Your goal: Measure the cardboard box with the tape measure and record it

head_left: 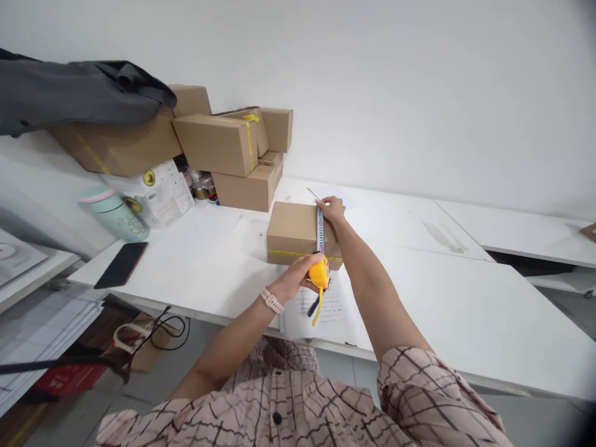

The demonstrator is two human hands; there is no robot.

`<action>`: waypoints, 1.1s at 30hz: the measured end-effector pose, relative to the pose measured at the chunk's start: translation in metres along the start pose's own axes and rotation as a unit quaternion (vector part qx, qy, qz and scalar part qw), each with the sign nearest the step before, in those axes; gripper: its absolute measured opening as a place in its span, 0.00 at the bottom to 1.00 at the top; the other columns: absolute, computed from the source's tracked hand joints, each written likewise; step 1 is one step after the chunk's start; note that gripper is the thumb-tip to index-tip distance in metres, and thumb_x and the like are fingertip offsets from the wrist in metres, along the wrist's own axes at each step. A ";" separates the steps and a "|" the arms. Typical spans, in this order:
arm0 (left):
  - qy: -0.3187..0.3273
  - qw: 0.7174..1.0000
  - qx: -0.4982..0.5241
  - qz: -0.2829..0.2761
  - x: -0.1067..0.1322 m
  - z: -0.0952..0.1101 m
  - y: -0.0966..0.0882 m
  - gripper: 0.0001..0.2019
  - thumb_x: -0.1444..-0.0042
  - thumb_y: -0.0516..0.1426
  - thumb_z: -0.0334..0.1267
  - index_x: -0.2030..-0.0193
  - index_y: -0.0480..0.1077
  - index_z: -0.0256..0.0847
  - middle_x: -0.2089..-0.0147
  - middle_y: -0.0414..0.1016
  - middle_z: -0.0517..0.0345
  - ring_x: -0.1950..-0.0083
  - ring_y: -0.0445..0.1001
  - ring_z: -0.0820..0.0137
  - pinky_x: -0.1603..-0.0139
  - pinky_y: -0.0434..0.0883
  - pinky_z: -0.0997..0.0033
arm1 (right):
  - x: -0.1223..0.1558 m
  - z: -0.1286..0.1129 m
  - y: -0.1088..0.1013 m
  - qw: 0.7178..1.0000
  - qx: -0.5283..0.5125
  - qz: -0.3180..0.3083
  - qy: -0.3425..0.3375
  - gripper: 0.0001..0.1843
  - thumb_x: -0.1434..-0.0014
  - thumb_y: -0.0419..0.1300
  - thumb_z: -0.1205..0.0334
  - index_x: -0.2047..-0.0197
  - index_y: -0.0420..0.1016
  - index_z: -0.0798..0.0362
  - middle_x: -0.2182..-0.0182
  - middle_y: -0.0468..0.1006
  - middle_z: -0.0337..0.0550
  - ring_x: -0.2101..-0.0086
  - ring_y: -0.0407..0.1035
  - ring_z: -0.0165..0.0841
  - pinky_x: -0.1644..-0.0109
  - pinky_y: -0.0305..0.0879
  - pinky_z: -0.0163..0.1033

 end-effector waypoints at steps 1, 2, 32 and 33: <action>-0.003 1.000 0.002 0.003 -0.003 0.002 -0.001 0.24 0.51 0.62 0.60 0.62 0.72 0.37 0.66 0.75 0.51 0.71 0.77 0.67 0.76 0.75 0.72 | -0.004 0.002 0.001 1.000 0.022 0.006 -0.003 0.15 0.41 0.59 0.46 0.61 0.77 0.48 0.57 0.79 0.47 0.48 0.66 0.43 0.37 0.53 0.52; -0.003 1.000 0.004 0.005 -0.005 0.003 -0.001 0.25 0.51 0.62 0.60 0.62 0.72 0.37 0.66 0.75 0.51 0.71 0.78 0.67 0.76 0.75 0.71 | -0.007 0.003 0.003 0.999 0.045 0.014 -0.012 0.15 0.40 0.58 0.46 0.62 0.77 0.49 0.59 0.79 0.46 0.49 0.67 0.44 0.37 0.53 0.53; 0.141 0.963 -0.068 0.221 0.030 0.008 -0.100 0.25 0.50 0.64 0.54 0.53 0.68 0.39 0.59 0.74 0.55 0.68 0.76 0.70 0.71 0.77 0.69 | 0.142 0.068 -0.062 0.984 -0.161 -0.077 0.005 0.43 0.39 0.40 0.26 0.28 0.56 0.39 0.28 0.55 0.43 0.33 0.57 0.45 0.37 0.66 0.52; 0.141 0.965 -0.056 0.214 0.026 0.014 -0.102 0.25 0.51 0.63 0.54 0.53 0.68 0.39 0.59 0.74 0.55 0.69 0.76 0.69 0.72 0.77 0.69 | 0.142 0.060 -0.063 0.989 -0.130 -0.072 -0.019 0.43 0.39 0.41 0.26 0.28 0.57 0.40 0.28 0.55 0.44 0.31 0.53 0.46 0.34 0.62 0.54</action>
Point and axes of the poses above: each hand's wrist, its own x-axis away from the middle knuckle, its own y-axis out of the palm, z = x × y, the point moved 1 cm from there along -x, towards the middle knuckle
